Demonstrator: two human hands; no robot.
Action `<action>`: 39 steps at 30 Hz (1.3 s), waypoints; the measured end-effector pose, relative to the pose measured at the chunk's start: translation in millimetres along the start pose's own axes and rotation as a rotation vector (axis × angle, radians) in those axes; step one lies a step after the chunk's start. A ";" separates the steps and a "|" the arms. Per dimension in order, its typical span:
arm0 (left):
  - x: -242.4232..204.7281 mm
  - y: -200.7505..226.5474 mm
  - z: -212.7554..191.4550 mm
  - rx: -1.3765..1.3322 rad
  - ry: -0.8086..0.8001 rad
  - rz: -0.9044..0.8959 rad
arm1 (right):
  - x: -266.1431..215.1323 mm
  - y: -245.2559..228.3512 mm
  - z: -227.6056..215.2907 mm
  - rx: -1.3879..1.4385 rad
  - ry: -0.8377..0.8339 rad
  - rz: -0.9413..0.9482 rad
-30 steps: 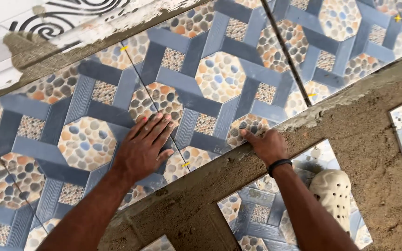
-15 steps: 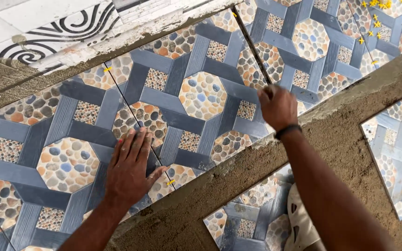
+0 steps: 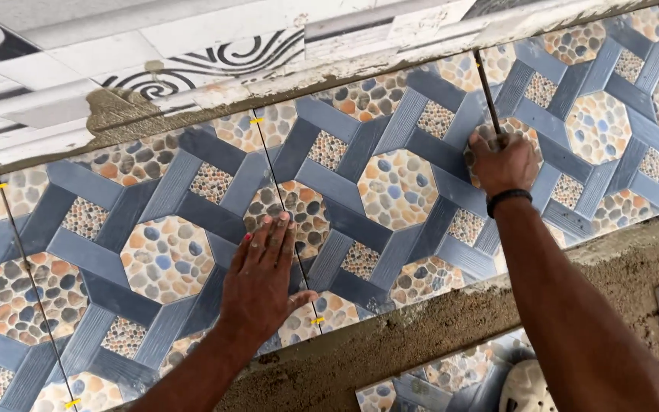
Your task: The recorder is laying floor tiles on a bed of mortar, using spacers and a trowel to align and set them.
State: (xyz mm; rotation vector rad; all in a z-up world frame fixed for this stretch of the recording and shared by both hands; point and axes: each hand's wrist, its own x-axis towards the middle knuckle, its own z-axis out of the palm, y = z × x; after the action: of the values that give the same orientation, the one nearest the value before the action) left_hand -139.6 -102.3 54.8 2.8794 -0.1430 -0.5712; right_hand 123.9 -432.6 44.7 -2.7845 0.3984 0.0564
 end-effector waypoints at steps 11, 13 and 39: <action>3.6 -3.7 4.6 0.034 0.042 0.021 | -4.7 9.5 12.6 0.309 0.269 -0.031; 4.3 -3.4 4.2 0.043 0.020 0.013 | -3.8 9.7 15.3 0.349 0.250 0.012; 0.7 -5.2 -7.4 0.134 -0.118 0.044 | 20.8 16.0 16.7 -0.402 -0.112 -0.228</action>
State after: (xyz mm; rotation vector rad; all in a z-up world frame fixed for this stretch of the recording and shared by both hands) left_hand -135.8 -96.0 60.1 2.9621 -0.2709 -0.7500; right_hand 139.6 -447.2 22.1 -3.1820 0.0396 0.2642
